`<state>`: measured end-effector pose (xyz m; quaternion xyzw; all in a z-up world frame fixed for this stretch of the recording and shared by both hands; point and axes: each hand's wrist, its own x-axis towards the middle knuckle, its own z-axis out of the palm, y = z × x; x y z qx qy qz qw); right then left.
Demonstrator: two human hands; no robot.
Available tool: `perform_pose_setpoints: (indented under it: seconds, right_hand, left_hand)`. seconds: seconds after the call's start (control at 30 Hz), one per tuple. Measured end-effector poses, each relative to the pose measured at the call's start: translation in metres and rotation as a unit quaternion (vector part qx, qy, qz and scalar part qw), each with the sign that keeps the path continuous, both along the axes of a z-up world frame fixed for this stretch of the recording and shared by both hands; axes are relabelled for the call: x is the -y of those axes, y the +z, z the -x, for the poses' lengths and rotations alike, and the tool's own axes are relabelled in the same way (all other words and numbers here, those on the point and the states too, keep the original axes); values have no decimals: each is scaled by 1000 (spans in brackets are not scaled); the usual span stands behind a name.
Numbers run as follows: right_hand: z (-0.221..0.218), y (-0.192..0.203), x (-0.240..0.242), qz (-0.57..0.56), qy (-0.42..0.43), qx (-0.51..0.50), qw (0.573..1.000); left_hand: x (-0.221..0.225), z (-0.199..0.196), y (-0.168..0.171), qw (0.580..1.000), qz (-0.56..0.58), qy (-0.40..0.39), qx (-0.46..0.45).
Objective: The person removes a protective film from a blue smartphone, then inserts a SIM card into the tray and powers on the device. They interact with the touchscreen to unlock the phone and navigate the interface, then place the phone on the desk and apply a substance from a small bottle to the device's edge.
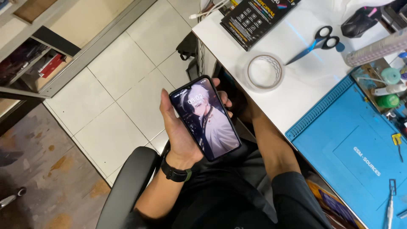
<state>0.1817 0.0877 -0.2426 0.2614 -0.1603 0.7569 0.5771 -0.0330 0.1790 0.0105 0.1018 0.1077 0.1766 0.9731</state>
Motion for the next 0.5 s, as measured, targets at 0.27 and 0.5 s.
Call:
perform_pose_setpoints:
  seconds: [0.27,0.5]
  right_hand:
    - [104,11,-59,-37,-871,68,486]
    - [176,57,146,230,-736,460,439]
  left_hand:
    - [29,-33,-27,997,29,-51,45]
    - [74,-46,-2,971,28,-218,93]
